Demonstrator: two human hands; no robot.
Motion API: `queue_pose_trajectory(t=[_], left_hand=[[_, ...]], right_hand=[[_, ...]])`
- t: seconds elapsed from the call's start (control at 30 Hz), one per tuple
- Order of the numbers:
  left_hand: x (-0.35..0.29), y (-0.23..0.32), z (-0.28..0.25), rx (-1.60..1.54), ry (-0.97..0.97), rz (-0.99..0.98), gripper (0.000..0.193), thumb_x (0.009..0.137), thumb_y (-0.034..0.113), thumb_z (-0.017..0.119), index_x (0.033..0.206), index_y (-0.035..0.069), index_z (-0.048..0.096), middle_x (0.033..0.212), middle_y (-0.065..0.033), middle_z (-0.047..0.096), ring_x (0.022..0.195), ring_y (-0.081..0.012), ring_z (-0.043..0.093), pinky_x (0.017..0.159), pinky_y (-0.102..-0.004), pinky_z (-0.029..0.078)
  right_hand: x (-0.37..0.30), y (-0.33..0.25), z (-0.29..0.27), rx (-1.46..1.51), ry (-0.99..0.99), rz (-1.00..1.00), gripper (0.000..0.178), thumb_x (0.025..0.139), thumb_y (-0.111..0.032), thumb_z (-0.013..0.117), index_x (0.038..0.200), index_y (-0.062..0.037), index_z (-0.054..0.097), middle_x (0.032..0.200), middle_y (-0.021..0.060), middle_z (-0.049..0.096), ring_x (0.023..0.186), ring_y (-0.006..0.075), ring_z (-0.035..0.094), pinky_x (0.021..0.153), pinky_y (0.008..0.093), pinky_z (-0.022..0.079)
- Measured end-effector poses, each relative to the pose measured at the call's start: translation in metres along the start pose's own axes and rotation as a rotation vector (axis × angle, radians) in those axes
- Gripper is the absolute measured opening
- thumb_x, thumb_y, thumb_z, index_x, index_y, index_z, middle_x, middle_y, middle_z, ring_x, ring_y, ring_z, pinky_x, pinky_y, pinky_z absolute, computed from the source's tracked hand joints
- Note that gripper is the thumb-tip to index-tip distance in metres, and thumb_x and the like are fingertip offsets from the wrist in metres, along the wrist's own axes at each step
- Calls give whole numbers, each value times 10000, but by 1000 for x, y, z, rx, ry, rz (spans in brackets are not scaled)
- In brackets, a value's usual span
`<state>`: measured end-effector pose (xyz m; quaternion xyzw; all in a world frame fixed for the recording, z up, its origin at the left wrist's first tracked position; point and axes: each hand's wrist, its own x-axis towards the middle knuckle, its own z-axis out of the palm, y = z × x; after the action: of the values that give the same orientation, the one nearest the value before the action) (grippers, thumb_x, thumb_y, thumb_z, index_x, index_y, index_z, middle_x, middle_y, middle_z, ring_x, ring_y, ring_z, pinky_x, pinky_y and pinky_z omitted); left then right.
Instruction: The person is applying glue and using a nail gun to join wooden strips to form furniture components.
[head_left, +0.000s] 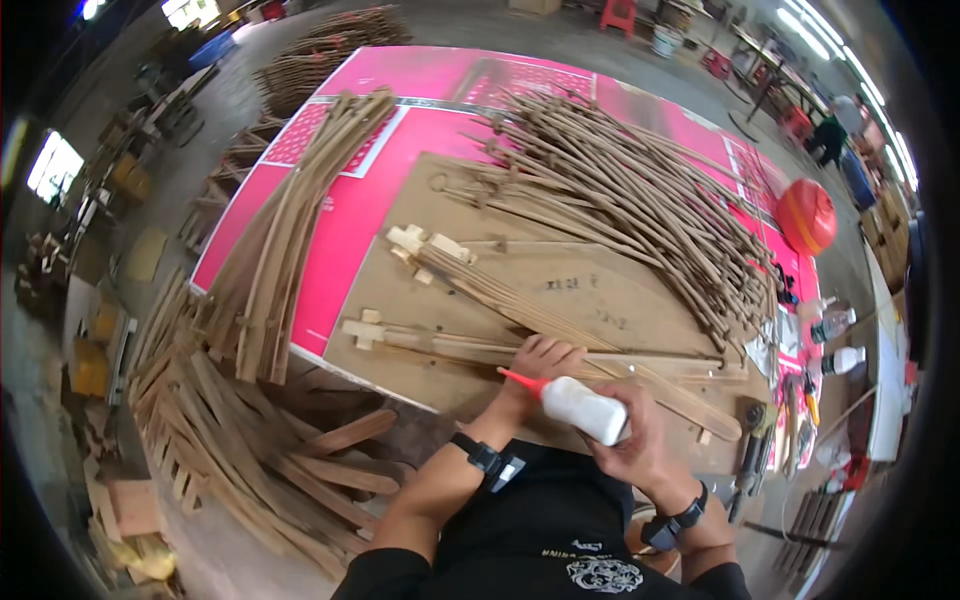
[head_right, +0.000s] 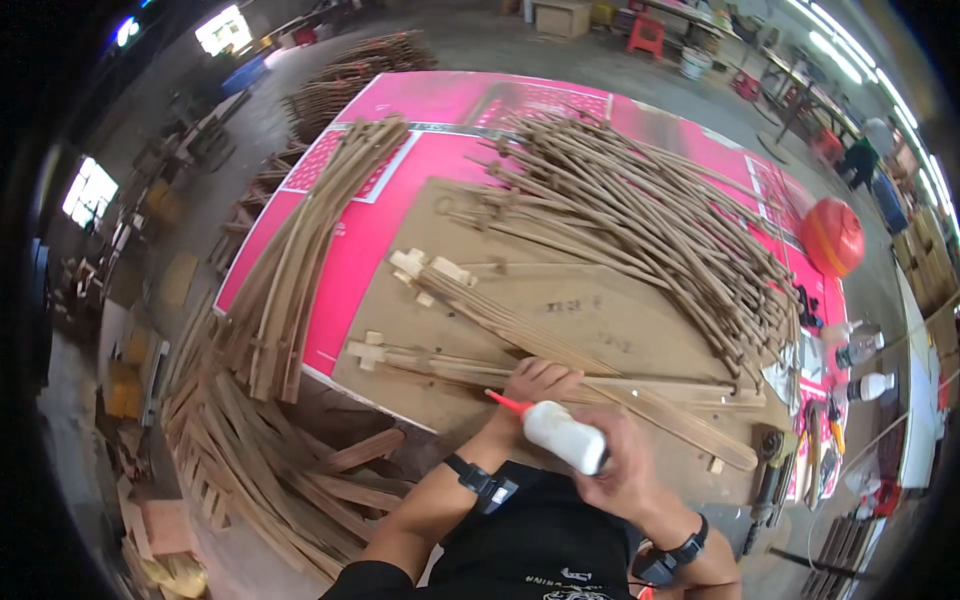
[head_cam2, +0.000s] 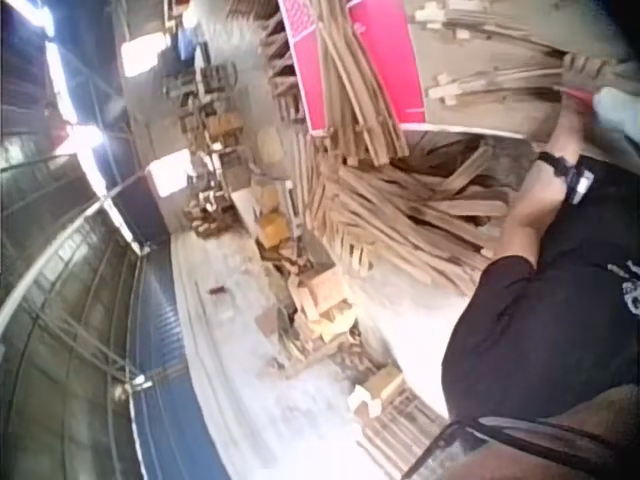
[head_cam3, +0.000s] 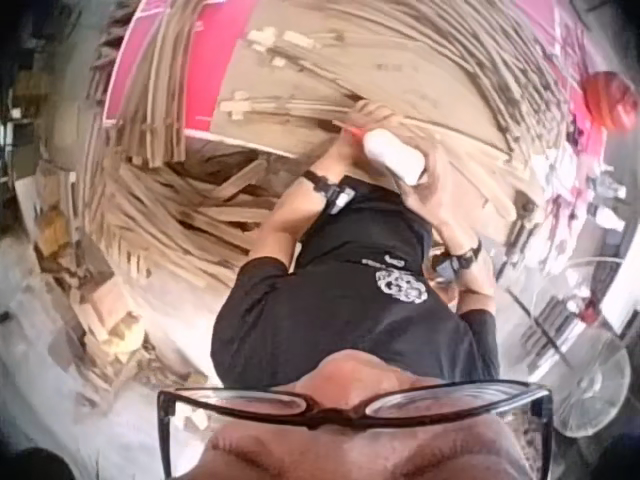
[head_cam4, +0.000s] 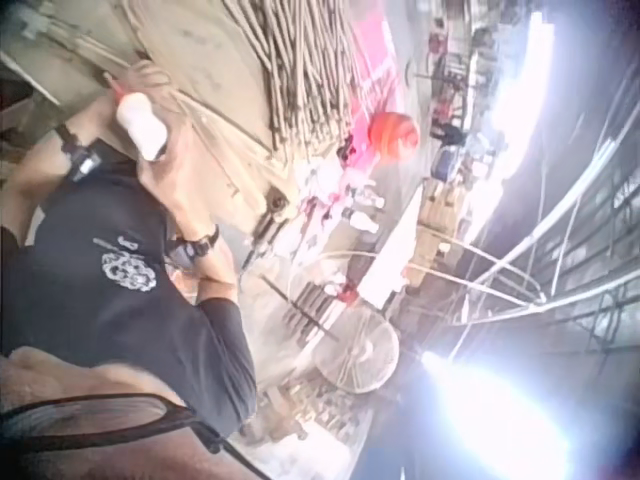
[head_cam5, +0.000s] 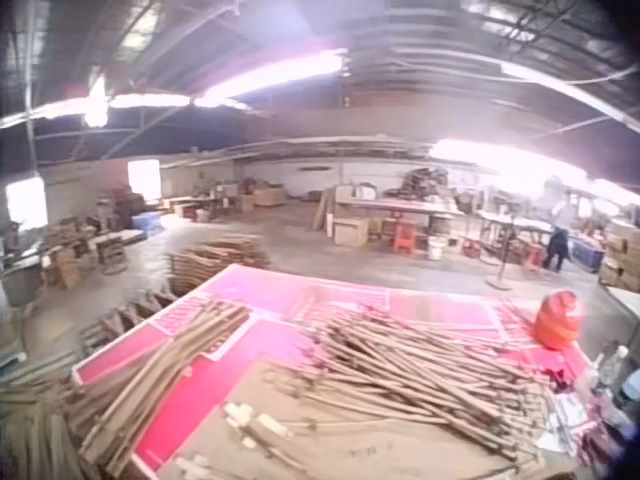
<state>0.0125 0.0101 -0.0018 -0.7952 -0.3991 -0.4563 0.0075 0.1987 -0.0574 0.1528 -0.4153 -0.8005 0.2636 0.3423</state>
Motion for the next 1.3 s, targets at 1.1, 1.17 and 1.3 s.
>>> queue_pose_trajectory(t=[1.1,1.17,1.3], left_hand=[[2,4,-23,-60,-371,-109,544,914,299,587,1401,57,606,1301,-109,621,1222,-288,561,1051,-447,444],[1,5,-23,-54,-369,-106,544,915,298,586,1402,57,605,1304,-109,619,1223,-288,560,1052,-447,444],[-2,2,-22,-110,-380,-132,566,924,286,555,1446,68,573,1358,-105,588,1252,-284,535,1068,-452,441]], right_hand=[[77,-8,119,-119,-165,-232,679,619,-10,808,1265,-53,600,1174,184,661,1108,423,632,987,507,483],[77,-5,121,-121,-168,-229,683,616,-26,812,1265,-61,603,1174,183,662,1106,424,631,987,512,478],[76,-8,120,-220,-164,-228,765,571,-82,885,1281,-64,598,1183,181,654,1111,435,623,987,523,468]])
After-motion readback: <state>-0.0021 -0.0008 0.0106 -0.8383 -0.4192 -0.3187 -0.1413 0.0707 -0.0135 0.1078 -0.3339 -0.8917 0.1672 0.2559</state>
